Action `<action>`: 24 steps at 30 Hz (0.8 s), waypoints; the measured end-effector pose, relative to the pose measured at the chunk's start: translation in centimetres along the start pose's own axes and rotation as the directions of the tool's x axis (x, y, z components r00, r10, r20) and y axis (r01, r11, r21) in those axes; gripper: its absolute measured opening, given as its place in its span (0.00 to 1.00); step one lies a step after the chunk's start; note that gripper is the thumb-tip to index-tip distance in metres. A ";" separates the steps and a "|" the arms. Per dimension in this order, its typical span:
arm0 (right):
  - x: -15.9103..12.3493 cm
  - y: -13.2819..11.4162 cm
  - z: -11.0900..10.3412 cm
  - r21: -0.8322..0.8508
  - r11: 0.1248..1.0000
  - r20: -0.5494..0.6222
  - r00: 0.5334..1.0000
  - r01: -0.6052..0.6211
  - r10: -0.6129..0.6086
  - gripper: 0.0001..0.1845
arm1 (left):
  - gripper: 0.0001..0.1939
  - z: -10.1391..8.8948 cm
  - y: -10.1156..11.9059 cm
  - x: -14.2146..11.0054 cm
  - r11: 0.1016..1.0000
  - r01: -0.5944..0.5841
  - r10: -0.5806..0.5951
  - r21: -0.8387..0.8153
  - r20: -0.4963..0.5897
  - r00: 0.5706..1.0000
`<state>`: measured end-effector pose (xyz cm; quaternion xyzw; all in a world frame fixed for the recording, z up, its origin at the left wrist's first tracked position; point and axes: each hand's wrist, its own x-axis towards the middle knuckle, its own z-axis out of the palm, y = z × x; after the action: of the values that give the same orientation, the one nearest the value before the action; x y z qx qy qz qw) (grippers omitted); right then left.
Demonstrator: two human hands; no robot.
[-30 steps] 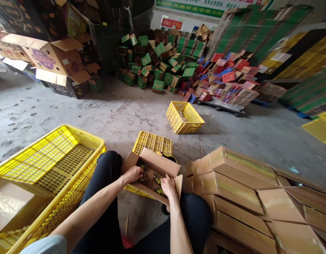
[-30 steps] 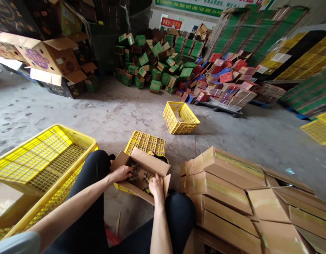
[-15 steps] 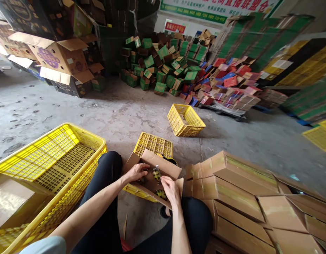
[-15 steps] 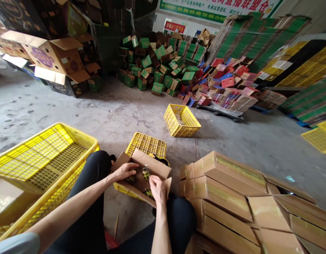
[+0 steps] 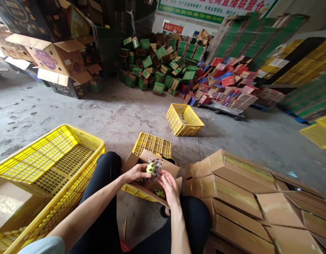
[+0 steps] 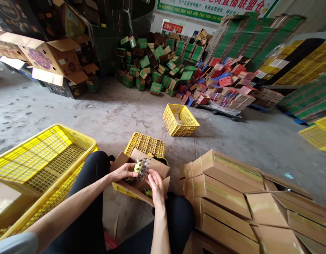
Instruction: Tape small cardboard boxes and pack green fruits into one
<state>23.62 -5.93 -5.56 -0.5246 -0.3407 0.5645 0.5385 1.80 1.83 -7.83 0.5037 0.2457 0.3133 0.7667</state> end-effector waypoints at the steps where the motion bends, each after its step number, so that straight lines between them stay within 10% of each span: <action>1: 0.0 0.0 0.0 -0.001 1.000 -0.016 1.000 0.003 -0.003 0.31 | 0.32 0.0 0.0 0.0 1.000 0.006 -0.006 0.005 0.020 1.000; 9: 0.1 0.0 -0.1 0.006 0.999 -0.045 0.998 -0.033 0.033 0.46 | 0.37 0.9 1.1 -0.6 0.993 0.048 -0.065 0.107 0.161 0.985; 24: 0.2 -0.2 0.3 -0.229 0.971 -0.051 0.995 0.069 -0.082 0.29 | 0.39 -0.1 -0.1 -0.3 0.986 0.092 -0.107 0.141 0.101 0.989</action>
<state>23.46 -5.66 -5.32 -0.5861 -0.4065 0.4850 0.5060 1.58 1.65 -7.94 0.5579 0.2495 0.2296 0.7575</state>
